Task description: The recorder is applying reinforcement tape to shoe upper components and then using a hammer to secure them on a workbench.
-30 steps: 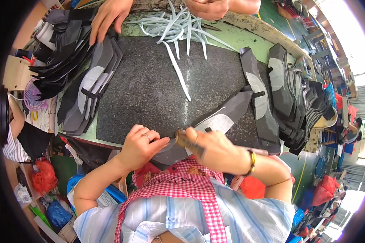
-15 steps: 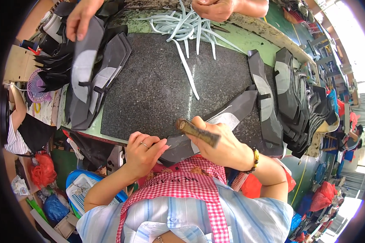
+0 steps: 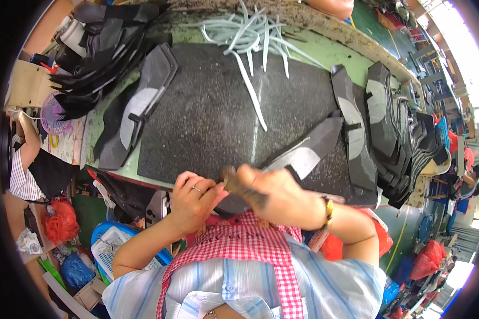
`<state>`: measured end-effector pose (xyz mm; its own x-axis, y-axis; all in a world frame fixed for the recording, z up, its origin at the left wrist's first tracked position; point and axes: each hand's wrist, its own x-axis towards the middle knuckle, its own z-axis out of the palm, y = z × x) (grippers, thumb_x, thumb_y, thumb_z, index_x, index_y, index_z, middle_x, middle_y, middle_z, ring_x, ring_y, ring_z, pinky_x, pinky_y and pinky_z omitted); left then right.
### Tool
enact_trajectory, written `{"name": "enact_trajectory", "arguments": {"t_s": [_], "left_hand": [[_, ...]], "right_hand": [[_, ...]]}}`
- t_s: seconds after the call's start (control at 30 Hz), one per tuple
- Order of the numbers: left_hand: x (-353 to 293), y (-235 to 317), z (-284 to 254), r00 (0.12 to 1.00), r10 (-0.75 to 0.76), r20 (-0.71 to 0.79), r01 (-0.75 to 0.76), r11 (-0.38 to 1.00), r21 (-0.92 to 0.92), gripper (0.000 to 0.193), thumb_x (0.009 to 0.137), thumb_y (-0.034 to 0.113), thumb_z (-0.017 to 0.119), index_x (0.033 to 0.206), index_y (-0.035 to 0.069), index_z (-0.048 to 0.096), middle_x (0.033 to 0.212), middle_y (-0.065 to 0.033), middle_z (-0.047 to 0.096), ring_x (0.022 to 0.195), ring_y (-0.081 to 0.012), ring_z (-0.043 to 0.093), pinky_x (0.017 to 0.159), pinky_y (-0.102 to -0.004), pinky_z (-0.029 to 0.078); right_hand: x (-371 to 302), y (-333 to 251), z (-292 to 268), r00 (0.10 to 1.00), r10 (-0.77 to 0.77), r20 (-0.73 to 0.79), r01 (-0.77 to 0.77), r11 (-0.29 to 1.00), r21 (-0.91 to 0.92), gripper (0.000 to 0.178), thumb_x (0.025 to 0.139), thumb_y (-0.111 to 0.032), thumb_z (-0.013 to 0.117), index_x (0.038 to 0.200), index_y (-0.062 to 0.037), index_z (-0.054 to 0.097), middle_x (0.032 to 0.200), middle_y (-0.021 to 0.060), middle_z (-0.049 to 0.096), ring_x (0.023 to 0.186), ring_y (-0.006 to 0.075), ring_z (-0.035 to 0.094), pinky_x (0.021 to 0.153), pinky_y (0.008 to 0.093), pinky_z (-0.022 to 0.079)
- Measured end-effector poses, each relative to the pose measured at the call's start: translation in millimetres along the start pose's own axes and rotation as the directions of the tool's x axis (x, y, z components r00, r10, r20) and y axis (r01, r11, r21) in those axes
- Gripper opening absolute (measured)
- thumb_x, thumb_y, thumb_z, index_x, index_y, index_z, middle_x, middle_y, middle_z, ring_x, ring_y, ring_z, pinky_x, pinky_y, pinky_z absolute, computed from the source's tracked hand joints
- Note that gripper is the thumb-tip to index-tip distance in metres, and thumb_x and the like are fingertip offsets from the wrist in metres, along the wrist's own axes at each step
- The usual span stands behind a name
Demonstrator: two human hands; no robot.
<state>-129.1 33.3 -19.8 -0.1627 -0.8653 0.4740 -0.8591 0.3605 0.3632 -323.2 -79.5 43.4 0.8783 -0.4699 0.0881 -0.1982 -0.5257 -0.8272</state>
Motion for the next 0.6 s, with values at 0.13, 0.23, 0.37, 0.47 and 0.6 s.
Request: {"name": "enact_trajectory", "arguments": {"t_s": [0.13,0.23,0.37,0.47,0.6], "left_hand": [[18,0,-7,0.979,-0.053,0.196,0.067,0.996,-0.065,0.025,0.076,0.025,0.076,0.094,0.008,0.071,0.089,-0.0021,0.063,0.083,-0.0215,0.060,0.082,-0.0400,0.042],[44,38,-3,0.979,-0.029,0.203,0.040,0.998,-0.050,0.063,0.073,0.038,0.078,0.122,0.004,0.062,0.105,-0.0088,0.063,0.094,-0.0222,0.060,0.086,-0.0402,0.041],[65,52,28,0.965,0.066,0.253,-0.060,0.998,-0.031,0.082,0.073,0.041,0.078,0.138,0.001,0.047,0.107,-0.0148,0.062,0.096,-0.0257,0.060,0.082,-0.0406,0.046],[84,40,24,0.936,-0.043,0.350,0.141,0.955,-0.259,0.071,0.081,0.029,0.072,0.138,-0.001,0.044,0.091,-0.0201,0.065,0.081,-0.0302,0.064,0.071,-0.0417,0.051],[117,-7,-62,0.880,-0.365,0.303,0.461,0.809,-0.365,0.043,0.085,0.010,0.059,0.128,0.003,0.058,0.068,-0.0190,0.063,0.055,-0.0285,0.064,0.056,-0.0415,0.051]], "right_hand": [[4,3,-11,0.977,0.183,0.110,-0.148,0.951,-0.271,0.021,0.095,-0.019,0.059,0.112,-0.0075,0.058,0.077,0.0137,0.063,0.064,0.0350,0.065,0.054,0.0415,0.051],[-13,17,-29,0.949,0.233,-0.211,-0.246,0.969,-0.038,0.020,0.094,-0.016,0.063,0.112,-0.0083,0.059,0.074,0.0135,0.060,0.063,0.0296,0.064,0.054,0.0388,0.048],[-39,20,-73,0.771,0.290,-0.567,-0.327,0.944,0.039,0.024,0.092,-0.006,0.062,0.115,-0.0049,0.061,0.072,-0.0016,0.049,0.065,0.0072,0.045,0.059,0.0246,0.042],[-83,56,-110,0.555,0.347,-0.756,-0.393,0.910,0.129,0.028,0.091,-0.004,0.060,0.118,-0.0032,0.061,0.079,-0.0045,0.048,0.071,0.0066,0.045,0.066,0.0225,0.041],[-121,67,-134,0.429,0.407,-0.806,-0.560,0.821,0.116,0.029,0.090,-0.007,0.061,0.118,-0.0029,0.061,0.083,-0.0004,0.056,0.072,0.0105,0.052,0.068,0.0251,0.044]]}}
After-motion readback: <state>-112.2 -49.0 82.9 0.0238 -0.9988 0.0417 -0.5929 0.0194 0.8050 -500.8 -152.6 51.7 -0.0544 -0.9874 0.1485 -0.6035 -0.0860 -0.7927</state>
